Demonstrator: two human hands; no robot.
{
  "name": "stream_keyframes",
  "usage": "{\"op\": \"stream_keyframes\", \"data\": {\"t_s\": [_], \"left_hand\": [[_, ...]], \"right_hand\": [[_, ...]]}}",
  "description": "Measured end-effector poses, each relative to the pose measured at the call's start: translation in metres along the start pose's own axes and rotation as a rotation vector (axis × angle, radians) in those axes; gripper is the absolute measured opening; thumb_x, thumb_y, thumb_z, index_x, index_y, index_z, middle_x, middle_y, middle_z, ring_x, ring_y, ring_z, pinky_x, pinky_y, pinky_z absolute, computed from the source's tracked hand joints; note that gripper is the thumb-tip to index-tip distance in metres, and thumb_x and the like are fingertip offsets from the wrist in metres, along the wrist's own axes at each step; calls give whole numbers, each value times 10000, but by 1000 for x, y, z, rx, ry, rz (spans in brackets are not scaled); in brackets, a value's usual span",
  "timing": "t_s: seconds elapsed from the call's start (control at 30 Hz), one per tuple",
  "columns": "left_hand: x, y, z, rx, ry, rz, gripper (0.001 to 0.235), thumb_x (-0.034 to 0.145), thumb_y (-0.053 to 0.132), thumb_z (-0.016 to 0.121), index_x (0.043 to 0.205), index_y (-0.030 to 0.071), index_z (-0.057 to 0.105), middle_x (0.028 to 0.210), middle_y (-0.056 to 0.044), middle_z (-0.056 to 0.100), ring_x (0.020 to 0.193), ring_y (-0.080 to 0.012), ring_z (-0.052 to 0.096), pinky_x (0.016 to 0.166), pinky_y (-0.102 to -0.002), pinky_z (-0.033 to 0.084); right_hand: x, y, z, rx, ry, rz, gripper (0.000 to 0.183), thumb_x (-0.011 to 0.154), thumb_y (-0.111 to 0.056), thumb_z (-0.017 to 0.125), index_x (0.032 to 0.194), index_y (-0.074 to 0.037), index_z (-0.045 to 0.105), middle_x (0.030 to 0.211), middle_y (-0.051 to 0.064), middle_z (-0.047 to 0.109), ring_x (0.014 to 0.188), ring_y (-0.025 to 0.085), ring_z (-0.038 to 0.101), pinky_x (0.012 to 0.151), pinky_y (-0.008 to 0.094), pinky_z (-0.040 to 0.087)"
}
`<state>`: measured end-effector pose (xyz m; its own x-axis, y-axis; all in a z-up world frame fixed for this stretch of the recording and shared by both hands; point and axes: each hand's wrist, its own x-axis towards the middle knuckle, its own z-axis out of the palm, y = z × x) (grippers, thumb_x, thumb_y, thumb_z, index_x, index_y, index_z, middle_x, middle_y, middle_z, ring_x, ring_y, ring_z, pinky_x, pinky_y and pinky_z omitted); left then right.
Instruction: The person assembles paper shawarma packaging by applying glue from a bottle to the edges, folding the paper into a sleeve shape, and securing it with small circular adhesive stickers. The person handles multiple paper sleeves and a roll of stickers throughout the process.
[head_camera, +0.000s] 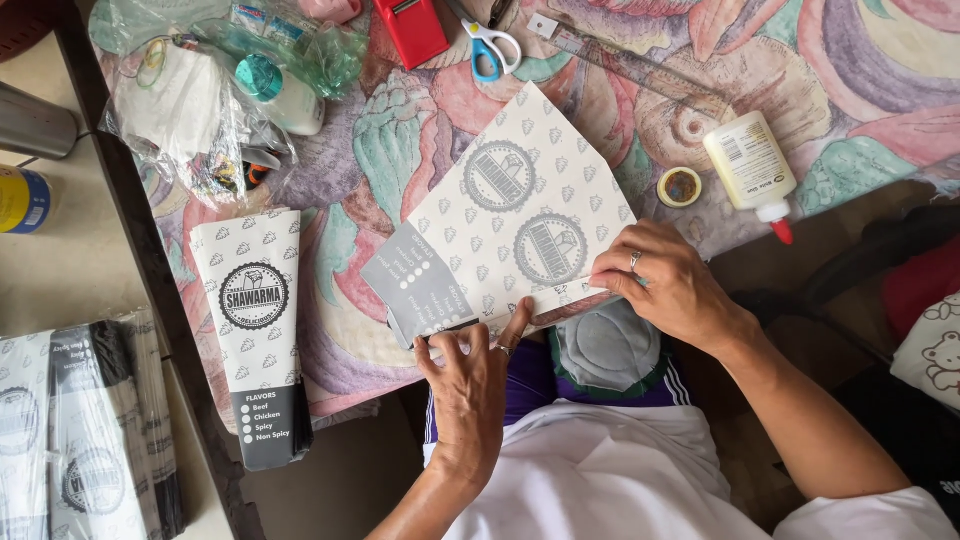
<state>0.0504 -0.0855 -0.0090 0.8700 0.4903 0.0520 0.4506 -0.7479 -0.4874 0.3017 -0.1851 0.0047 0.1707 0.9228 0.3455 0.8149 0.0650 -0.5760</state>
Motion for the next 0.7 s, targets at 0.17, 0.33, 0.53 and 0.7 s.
{"op": "stream_keyframes", "data": {"t_s": [0.17,0.33,0.53,0.7], "left_hand": [[-2,2,5,0,-5,2,1170,823,4,725,1634,457,14,985,-41,454,916,-350,544,923,-540,532],[-2,4,7,-4,13,-18,1152,818,-36,686,1633,467,46,992,-42,487,922,-342,560,923,-525,528],[-1,3,4,-25,37,-33,1082,838,-14,660,1629,477,108,981,-48,481,902,-346,553,932,-539,527],[-2,4,3,-26,29,-43,1105,813,-17,673,1621,502,127,978,-45,469,906,-336,542,937,-542,522]], "right_hand": [[-2,5,3,-24,0,47,70,930,-136,774,911,-131,707,850,-38,647,828,168,577,838,331,404],[-1,4,5,-21,10,87,141,904,-122,803,885,-119,663,838,-36,652,811,174,583,855,340,426],[-8,6,-3,-62,75,226,276,767,-153,931,852,-66,683,916,48,634,892,229,590,824,365,479],[-15,5,-17,49,189,353,153,810,-38,880,910,-17,765,958,82,705,754,150,665,743,261,557]]}}
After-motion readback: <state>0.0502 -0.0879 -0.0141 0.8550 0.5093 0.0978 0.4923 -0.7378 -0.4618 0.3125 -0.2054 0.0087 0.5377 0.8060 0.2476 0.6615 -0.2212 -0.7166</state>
